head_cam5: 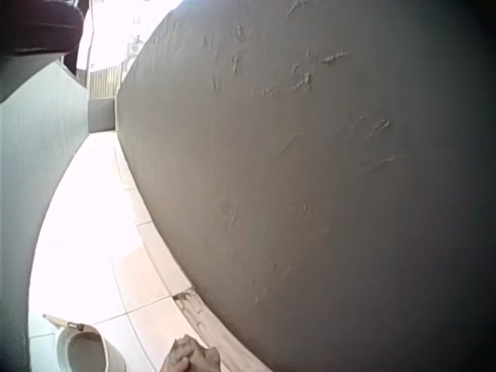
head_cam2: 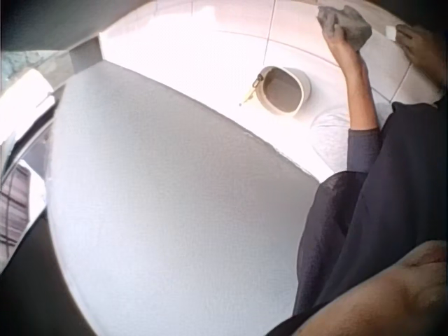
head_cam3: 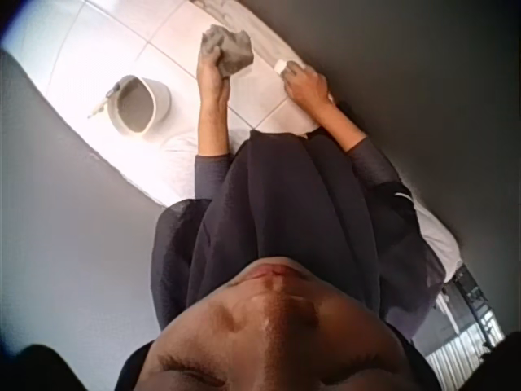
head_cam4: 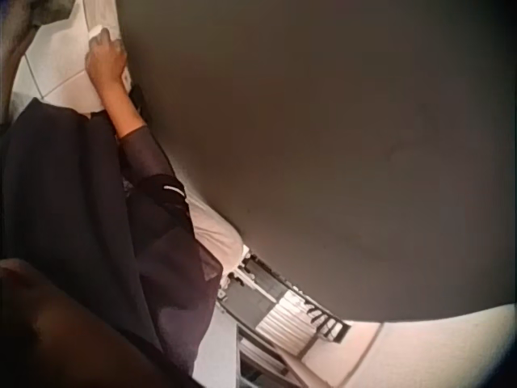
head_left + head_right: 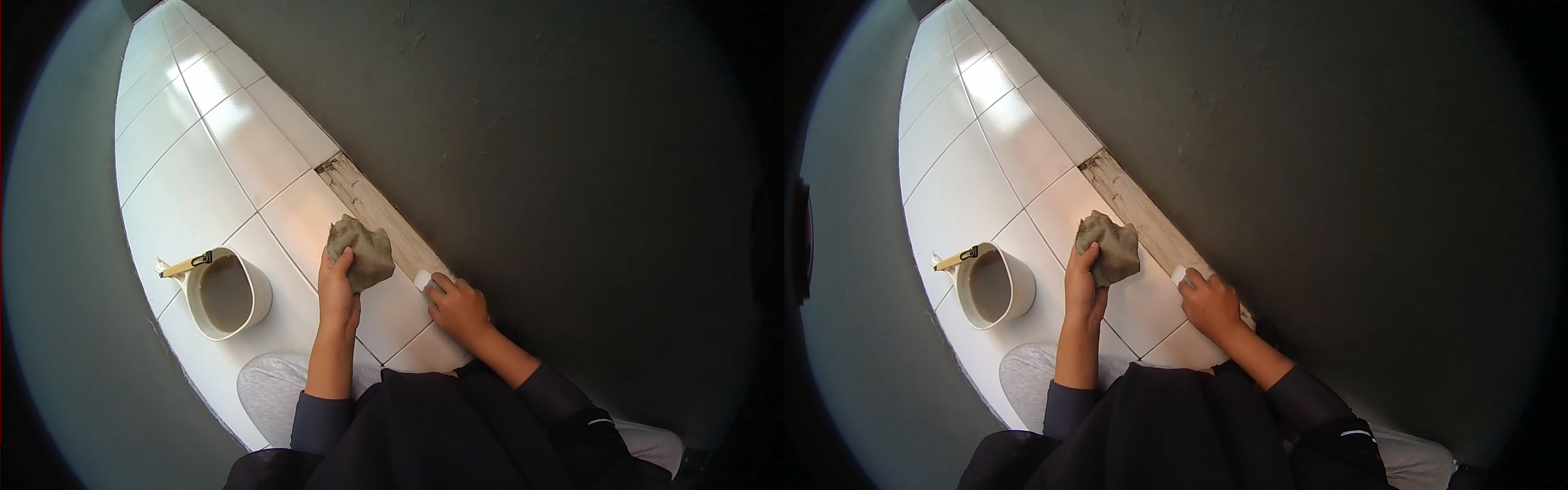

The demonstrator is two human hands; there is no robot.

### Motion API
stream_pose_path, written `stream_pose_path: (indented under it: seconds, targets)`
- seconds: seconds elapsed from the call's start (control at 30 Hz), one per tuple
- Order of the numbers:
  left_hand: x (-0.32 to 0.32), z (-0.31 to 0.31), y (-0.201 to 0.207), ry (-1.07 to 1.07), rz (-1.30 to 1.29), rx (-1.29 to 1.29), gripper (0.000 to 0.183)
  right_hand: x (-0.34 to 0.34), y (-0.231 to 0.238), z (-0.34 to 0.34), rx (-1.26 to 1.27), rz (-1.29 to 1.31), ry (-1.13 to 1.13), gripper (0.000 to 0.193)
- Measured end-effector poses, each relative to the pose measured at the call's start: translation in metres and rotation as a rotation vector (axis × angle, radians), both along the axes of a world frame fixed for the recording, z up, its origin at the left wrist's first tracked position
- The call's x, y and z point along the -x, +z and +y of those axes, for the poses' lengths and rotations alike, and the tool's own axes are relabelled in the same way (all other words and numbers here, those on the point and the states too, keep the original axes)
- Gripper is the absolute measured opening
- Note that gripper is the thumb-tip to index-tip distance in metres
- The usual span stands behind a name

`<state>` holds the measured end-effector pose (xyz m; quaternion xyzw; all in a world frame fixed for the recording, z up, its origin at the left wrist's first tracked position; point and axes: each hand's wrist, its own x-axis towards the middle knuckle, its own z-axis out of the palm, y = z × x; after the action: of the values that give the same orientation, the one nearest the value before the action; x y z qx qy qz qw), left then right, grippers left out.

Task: The person uses a small tool to scrape grout from a gap between floor tiles, periodically cleaning the area with a cloth dipped in a bucket of water.

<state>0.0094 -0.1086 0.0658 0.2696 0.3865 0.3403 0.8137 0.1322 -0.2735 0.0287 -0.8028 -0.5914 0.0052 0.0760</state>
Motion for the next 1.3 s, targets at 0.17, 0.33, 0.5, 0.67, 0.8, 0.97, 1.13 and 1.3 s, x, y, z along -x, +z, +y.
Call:
stream_pose_path:
  seconds: [0.17, 0.33, 0.5, 0.67, 0.8, 0.97, 1.13, 1.3]
  targets:
    - [-0.002, -0.002, 0.0, -0.003, -0.007, -0.003, 0.037, -0.012, -0.015, 0.073, -0.081, 0.032, -0.038, 0.018]
    - [-0.004, 0.003, 0.004, -0.002, -0.013, -0.043, 0.037, -0.026, -0.02, 0.138, -0.199, -0.018, -0.027, 0.008]
    - [0.008, 0.014, -0.001, 0.056, 0.013, -0.033, 0.036, -0.018, -0.018, 0.095, -0.115, 0.122, 0.001, 0.02]
    - [0.009, 0.018, -0.008, 0.167, -0.044, -0.026, 0.036, -0.011, 0.005, -0.019, -0.017, 0.099, 0.023, 0.026]
    - [0.004, 0.019, -0.002, 0.389, -0.056, -0.018, 0.038, -0.006, 0.003, -0.01, -0.029, 0.087, 0.036, 0.028]
    - [0.0, 0.01, -0.003, 0.42, -0.088, 0.026, 0.036, -0.016, -0.01, 0.073, -0.18, 0.108, -0.019, 0.019]
    - [0.005, 0.012, 0.002, 0.392, -0.079, 0.039, 0.036, -0.024, -0.024, 0.172, -0.221, 0.123, -0.059, 0.018]
    - [0.006, 0.021, 0.003, 0.356, -0.092, -0.017, 0.037, -0.038, -0.02, 0.223, -0.179, 0.157, -0.092, 0.021]
